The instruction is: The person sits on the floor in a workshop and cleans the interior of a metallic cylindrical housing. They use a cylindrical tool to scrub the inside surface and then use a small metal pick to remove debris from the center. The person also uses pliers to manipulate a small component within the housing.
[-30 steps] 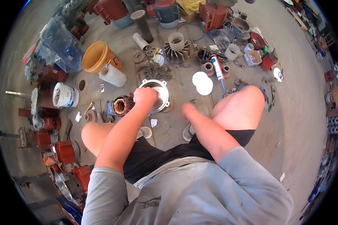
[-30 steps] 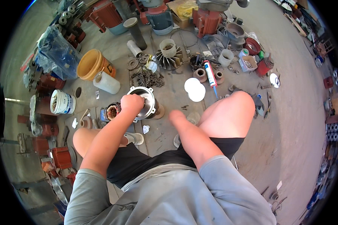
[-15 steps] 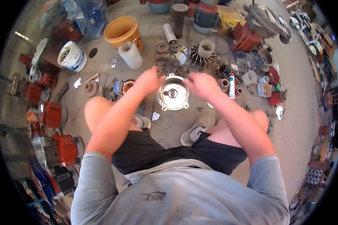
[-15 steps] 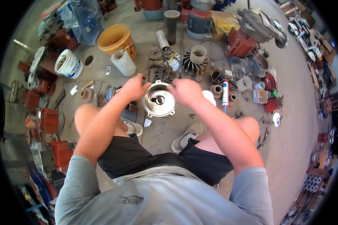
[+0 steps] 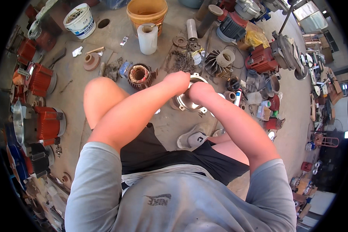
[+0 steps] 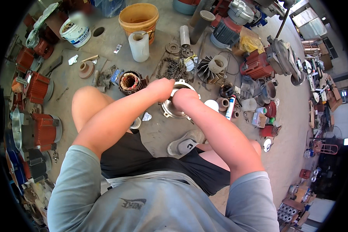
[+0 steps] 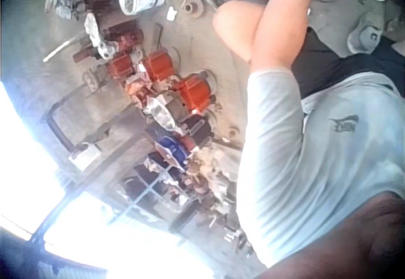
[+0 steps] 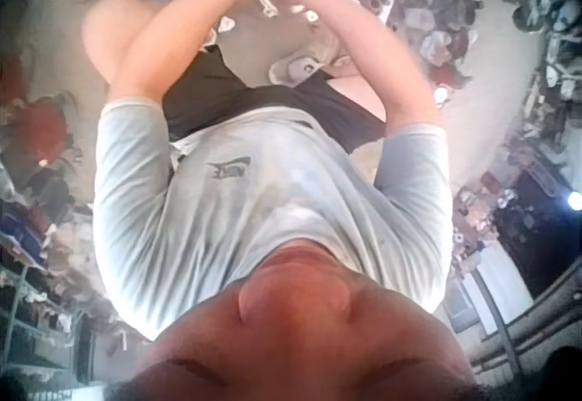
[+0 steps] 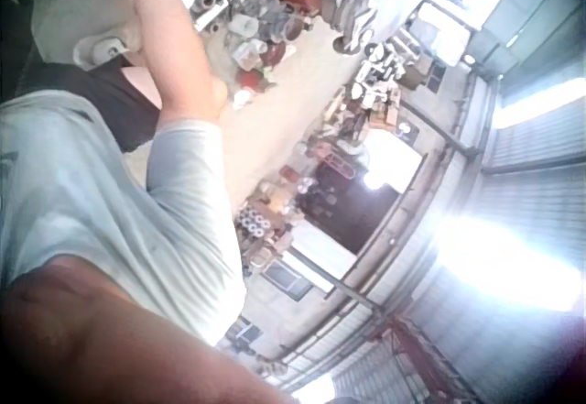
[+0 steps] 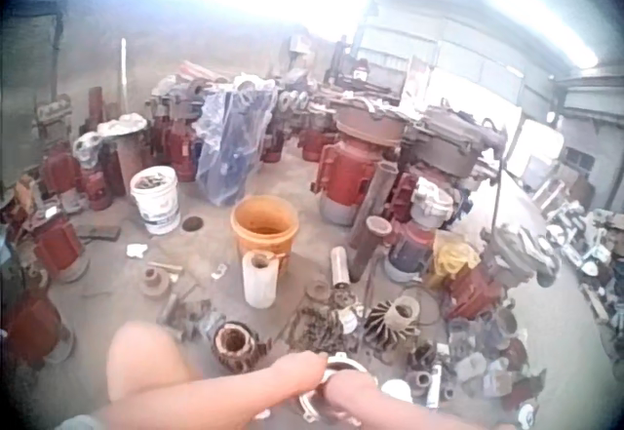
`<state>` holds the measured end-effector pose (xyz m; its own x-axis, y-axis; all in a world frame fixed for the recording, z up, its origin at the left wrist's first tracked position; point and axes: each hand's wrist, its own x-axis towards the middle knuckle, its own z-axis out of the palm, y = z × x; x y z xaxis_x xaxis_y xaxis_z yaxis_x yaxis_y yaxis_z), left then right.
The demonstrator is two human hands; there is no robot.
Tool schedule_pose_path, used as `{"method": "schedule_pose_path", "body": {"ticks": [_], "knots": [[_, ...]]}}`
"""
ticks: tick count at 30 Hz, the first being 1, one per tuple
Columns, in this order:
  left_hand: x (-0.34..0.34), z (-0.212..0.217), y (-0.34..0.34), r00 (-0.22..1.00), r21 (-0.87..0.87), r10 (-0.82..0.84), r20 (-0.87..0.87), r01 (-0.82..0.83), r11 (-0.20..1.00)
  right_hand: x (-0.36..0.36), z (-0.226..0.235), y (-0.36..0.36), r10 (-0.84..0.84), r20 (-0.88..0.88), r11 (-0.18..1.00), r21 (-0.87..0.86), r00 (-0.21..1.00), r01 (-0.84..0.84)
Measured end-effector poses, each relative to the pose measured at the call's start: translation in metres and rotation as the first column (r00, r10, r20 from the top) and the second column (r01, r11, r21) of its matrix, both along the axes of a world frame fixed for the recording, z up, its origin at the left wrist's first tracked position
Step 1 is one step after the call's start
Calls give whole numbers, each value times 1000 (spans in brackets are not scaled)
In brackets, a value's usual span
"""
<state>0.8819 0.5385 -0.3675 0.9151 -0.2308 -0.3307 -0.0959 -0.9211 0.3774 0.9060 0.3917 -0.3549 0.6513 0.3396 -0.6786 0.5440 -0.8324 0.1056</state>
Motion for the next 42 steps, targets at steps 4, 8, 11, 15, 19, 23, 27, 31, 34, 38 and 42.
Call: {"method": "schedule_pose_path", "body": {"ticks": [4, 8, 11, 15, 19, 23, 27, 31, 34, 38, 42], "knots": [[4, -11, 9, 999, -72, 19, -38, -22, 997, 9, -12, -4, 157, 9, 987, -28, 988, -157], [0, -6, 8, 998, -97, 9, -62, -15, 995, 9, -1, -2, 124, -5, 991, -44, 992, -125], [-6, -4, 8, 997, -104, 36, -68, -43, 994, 7, 14, -12, 146, -35, 989, -24, 989, -147], [-11, -20, 7, 992, -176, 121, -31, -125, 976, -9, 31, -45, -80, 52, 959, 278, 995, 63], [-22, -27, 19, 980, -258, 199, 12, -190, 947, -19, 60, -87, -287, 43, 784, 585, 957, 209], [-36, 6, 24, 976, -202, 217, -9, -214, 956, 2, 79, -115, -437, 84, 561, 804, 896, 199], [-38, 63, 10, 981, -208, 129, 145, -97, 973, 33, 68, -118, -571, -35, 328, 906, 820, 267], [-4, 86, 2, 962, -410, 157, 222, -54, 910, 50, 24, -93, -564, -100, 285, 908, 820, 306], [25, 31, 32, 901, -426, 351, 255, -221, 877, 60, 15, -42, -482, 16, 279, 950, 876, 137], [59, 6, 27, 941, -287, 235, 245, -161, 944, 78, 14, -58, -432, 80, 310, 948, 898, 65], [80, -18, 17, 976, -404, 217, 2, -198, 893, 92, 3, -76, -599, -69, 267, 922, 798, 280]]}}
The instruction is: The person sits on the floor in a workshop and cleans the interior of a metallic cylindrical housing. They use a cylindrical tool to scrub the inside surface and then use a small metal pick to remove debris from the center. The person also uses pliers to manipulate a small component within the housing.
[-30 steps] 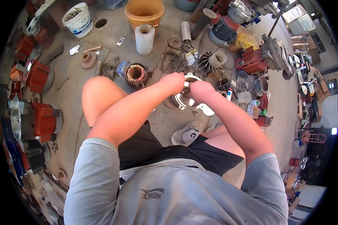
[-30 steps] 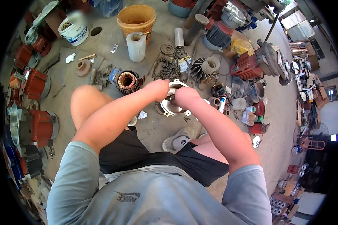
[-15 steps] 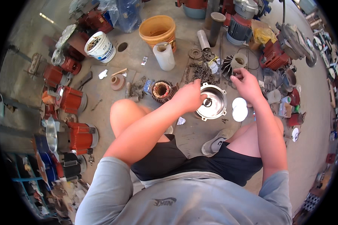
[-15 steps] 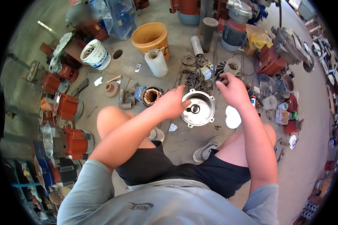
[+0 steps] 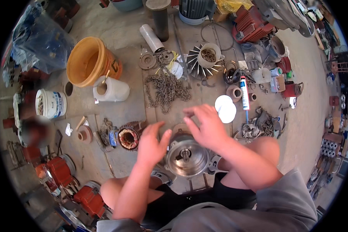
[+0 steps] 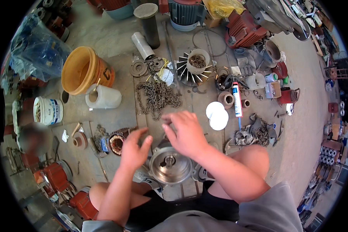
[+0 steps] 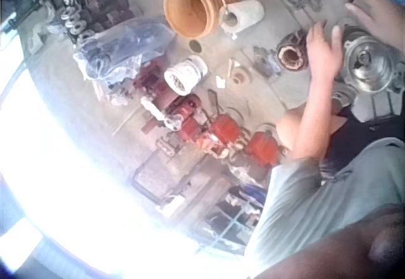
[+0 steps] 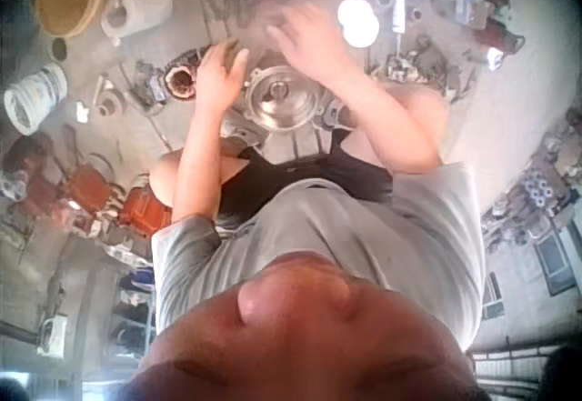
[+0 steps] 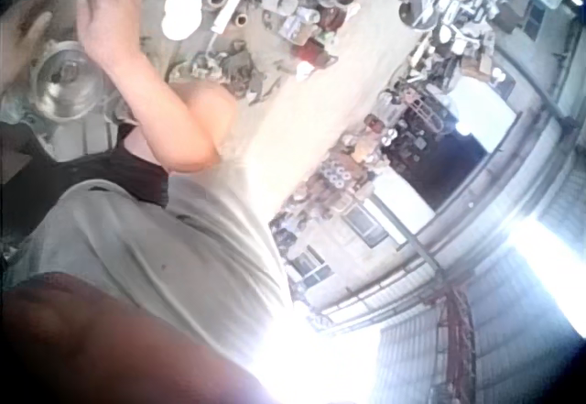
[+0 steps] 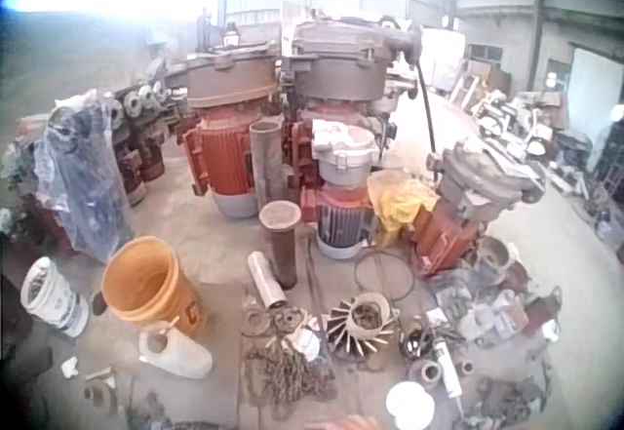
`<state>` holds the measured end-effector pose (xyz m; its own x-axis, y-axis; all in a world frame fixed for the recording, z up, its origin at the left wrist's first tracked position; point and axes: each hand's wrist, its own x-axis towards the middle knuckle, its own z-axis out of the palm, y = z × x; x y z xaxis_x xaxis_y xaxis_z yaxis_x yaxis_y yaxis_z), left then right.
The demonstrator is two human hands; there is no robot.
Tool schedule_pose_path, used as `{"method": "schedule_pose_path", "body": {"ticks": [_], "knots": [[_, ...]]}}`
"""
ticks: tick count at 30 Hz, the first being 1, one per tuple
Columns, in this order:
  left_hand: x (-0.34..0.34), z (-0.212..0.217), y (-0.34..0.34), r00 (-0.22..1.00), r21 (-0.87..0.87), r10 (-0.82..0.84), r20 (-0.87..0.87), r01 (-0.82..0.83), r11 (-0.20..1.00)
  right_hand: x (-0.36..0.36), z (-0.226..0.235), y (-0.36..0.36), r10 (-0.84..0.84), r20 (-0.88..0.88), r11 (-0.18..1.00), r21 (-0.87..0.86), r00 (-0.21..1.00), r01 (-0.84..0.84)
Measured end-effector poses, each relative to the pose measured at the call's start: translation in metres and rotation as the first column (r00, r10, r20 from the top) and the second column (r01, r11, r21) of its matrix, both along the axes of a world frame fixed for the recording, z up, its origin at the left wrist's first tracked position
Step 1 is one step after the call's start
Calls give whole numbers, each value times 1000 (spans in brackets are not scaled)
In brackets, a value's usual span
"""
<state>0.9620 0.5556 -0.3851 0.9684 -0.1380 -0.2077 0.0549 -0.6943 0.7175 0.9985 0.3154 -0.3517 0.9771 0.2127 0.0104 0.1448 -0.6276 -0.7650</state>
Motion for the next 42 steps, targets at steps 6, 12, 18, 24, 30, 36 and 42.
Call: {"method": "schedule_pose_path", "body": {"ticks": [6, 12, 18, 24, 30, 36, 42], "knots": [[-10, -2, -37, 959, -231, -182, -217, 130, 964, -11, 3, 5, -13, -71, 995, 99, 997, 19], [-8, 8, -47, 980, -160, -187, -64, 175, 972, -51, 25, -27, -222, -242, 939, 207, 944, 274], [-47, -2, -34, 943, 112, 146, -299, -117, 987, -143, 45, -116, -543, -640, 618, 134, 544, 774], [-36, 51, -26, 793, 566, 383, -473, -59, 822, -324, 70, -262, -618, -741, 615, -247, 263, 749], [8, 223, -47, 867, 431, -188, -461, 405, 806, -553, 187, -330, -833, -540, 426, -765, -121, 484], [17, 291, 30, 808, 410, -156, -569, 442, 798, -780, 248, -227, -847, -511, 454, -840, -149, 297], [25, 315, 55, 766, 518, -267, -585, 606, 604, -821, 234, -5, -553, -833, 833, -552, 24, 47]]}}
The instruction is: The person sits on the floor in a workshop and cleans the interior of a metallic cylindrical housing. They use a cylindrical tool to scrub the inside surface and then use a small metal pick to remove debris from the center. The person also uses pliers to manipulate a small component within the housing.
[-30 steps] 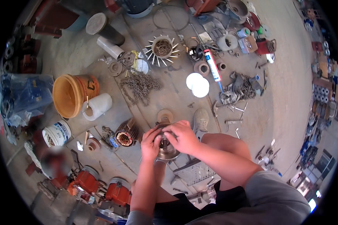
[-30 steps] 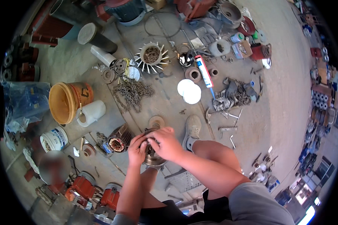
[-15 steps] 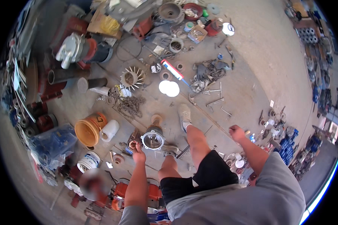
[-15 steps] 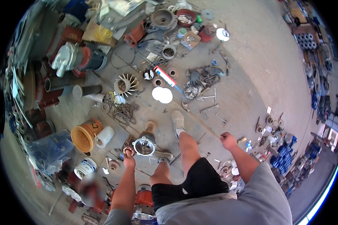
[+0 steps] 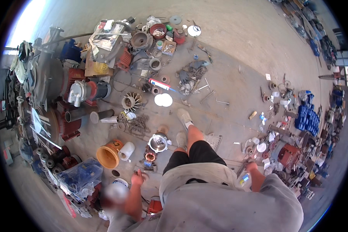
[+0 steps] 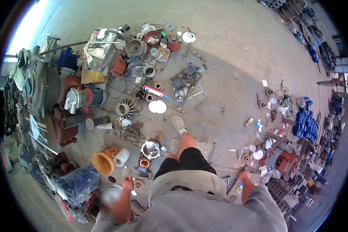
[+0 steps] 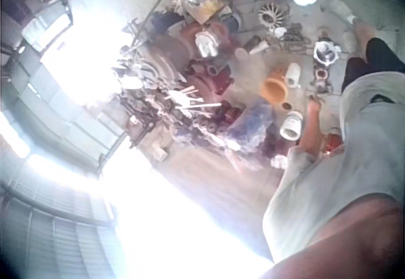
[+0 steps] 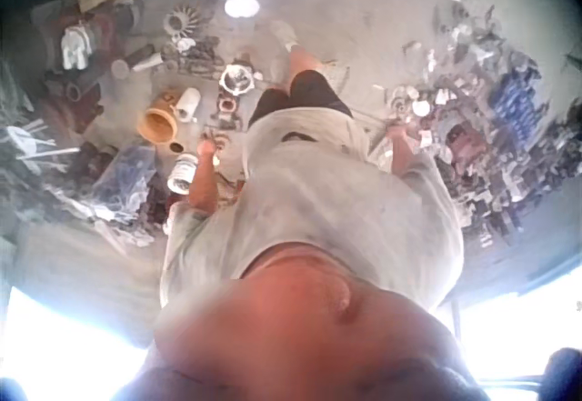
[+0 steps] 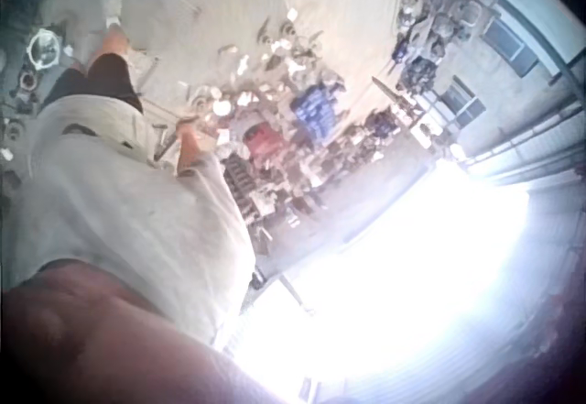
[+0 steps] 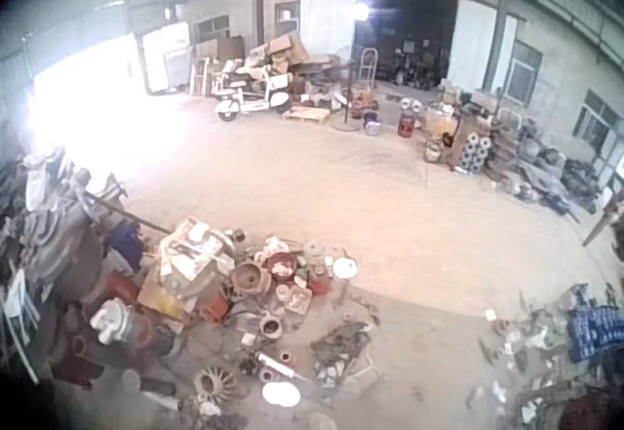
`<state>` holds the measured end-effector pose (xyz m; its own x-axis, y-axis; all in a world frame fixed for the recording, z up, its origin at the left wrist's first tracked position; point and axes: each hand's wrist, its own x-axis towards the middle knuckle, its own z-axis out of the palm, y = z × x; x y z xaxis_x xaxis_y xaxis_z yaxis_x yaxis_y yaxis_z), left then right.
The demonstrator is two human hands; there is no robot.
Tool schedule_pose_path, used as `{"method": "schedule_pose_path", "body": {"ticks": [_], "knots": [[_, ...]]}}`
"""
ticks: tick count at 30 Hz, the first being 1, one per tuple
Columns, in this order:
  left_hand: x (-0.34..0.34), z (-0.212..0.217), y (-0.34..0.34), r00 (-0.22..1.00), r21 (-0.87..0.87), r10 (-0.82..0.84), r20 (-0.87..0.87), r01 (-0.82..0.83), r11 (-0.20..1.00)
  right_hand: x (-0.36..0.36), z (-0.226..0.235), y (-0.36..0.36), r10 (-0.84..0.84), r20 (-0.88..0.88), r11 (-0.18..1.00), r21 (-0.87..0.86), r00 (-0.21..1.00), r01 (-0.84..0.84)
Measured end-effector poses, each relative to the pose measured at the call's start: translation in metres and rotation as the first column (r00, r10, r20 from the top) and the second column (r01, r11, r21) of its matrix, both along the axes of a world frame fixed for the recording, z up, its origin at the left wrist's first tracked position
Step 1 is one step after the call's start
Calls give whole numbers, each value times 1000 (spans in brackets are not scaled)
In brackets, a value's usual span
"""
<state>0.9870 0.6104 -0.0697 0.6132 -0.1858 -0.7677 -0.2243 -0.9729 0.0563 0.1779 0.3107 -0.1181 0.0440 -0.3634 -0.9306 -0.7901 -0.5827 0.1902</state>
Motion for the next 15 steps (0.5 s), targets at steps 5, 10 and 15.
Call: {"method": "schedule_pose_path", "body": {"ticks": [5, 10, 15], "knots": [[29, 10, 2, 994, -96, -99, 34, 102, 990, 54, 2, 117, 246, 422, 897, 242, 873, -370], [47, 37, -39, 971, -164, -213, 106, 229, 960, 108, 25, 167, -695, 119, 718, 68, 709, 692], [43, 53, -73, 957, -111, -260, 125, 274, 955, 37, 12, 189, -293, 355, 952, 20, 888, 306]]}}
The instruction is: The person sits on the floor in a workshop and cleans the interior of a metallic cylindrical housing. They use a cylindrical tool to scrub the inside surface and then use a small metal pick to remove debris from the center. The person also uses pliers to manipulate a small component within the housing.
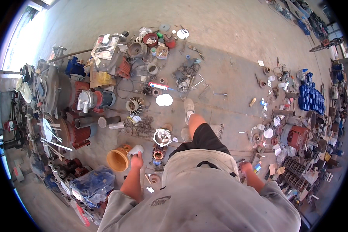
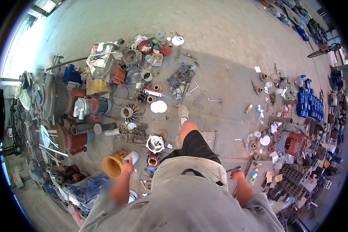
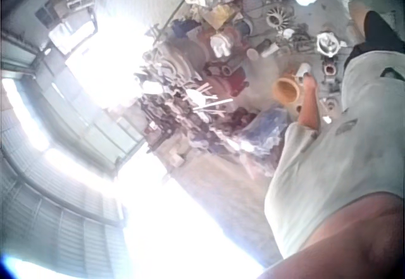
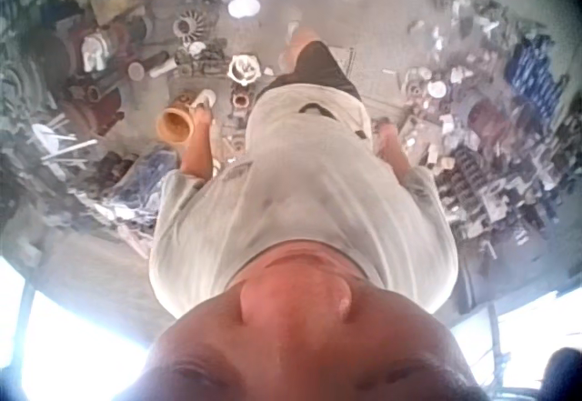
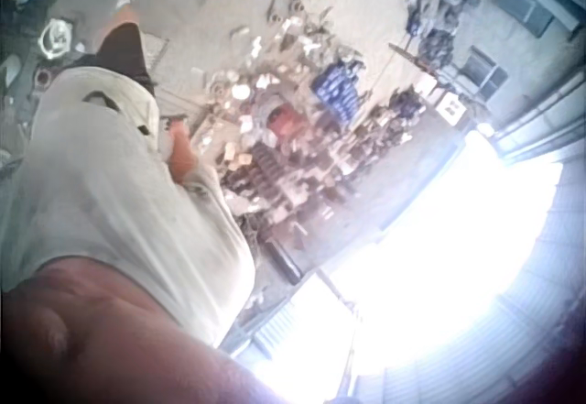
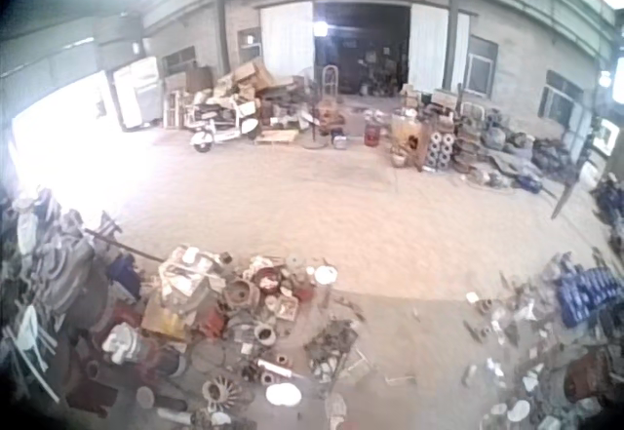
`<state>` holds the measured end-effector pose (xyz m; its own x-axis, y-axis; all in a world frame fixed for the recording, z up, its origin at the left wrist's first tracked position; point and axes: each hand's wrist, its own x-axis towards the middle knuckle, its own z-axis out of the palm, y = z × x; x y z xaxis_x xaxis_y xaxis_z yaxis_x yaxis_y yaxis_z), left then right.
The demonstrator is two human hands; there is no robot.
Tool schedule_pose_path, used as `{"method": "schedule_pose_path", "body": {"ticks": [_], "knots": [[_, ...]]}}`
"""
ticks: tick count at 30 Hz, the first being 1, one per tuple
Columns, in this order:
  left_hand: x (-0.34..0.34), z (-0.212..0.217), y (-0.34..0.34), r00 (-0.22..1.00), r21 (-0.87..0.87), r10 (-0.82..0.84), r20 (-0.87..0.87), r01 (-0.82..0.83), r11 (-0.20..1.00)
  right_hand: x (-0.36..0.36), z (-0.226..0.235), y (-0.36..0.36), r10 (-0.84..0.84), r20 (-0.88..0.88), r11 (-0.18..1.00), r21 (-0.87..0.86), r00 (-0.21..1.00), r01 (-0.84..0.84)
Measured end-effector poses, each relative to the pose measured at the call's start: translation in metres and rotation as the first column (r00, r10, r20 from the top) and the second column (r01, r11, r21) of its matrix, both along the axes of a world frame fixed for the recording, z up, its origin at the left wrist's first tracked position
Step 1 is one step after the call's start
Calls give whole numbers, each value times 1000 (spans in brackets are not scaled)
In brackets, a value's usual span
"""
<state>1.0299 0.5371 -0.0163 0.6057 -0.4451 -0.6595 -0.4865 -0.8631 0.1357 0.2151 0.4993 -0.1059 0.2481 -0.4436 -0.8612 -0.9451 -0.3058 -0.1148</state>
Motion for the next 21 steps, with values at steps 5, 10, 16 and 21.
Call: {"method": "schedule_pose_path", "body": {"ticks": [5, 10, 16, 21], "knots": [[-9, -22, -36, 998, 13, -52, -23, 53, 999, -73, -13, -16, 24, -9, 1000, 6, 1000, -24], [-27, 0, -114, 1000, -33, 8, 12, -8, 999, -21, -13, -110, 314, -47, 943, -99, 948, -317], [-74, -20, -149, 965, 0, 255, -54, -256, 967, -9, -59, -314, -544, -63, 820, -253, 837, 514], [-146, 10, -268, 948, -88, 242, -204, -264, 960, 97, -42, -549, -504, 69, 848, -149, 861, 509]]}}
